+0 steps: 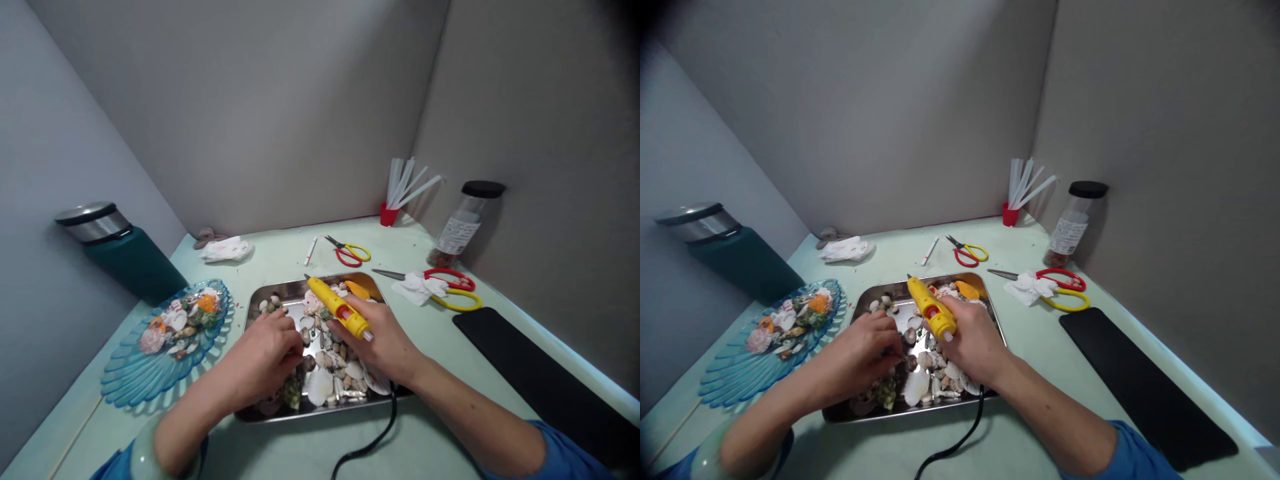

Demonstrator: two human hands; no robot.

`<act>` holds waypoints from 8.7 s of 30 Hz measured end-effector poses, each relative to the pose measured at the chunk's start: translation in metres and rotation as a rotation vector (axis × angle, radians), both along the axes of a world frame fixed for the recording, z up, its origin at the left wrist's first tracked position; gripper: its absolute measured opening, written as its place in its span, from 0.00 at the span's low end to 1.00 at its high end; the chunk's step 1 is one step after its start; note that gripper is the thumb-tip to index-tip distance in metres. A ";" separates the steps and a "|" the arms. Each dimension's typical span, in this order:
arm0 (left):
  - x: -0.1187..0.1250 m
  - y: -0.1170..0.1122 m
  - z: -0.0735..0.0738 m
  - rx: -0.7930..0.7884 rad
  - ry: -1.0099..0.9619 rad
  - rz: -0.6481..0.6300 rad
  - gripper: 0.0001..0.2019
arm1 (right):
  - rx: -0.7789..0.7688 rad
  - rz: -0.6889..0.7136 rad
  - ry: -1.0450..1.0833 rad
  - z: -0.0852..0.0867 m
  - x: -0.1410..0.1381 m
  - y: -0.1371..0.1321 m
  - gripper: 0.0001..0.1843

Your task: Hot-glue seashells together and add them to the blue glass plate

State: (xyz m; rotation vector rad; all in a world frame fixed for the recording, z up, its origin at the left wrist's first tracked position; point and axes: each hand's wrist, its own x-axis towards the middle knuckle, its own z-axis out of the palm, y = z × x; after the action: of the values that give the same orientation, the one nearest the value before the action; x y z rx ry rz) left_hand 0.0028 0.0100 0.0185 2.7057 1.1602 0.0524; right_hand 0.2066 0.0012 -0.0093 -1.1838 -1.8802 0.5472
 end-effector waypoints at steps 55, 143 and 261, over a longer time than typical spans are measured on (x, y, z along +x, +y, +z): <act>0.005 -0.013 -0.016 -0.421 -0.935 0.484 0.06 | -0.418 0.090 0.351 -0.001 -0.001 -0.010 0.11; -0.022 -0.003 -0.031 0.490 -0.699 0.298 0.07 | 0.074 0.298 -0.222 -0.002 -0.004 -0.009 0.06; -0.010 0.000 -0.020 -0.667 -1.382 0.697 0.04 | 0.097 0.299 -0.201 -0.005 -0.004 -0.010 0.05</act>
State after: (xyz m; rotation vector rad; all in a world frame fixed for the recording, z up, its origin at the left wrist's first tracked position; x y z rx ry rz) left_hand -0.0069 0.0098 -0.0016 1.0507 1.1457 1.1408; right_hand 0.2023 -0.0091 -0.0148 -0.9271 -2.2497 0.5051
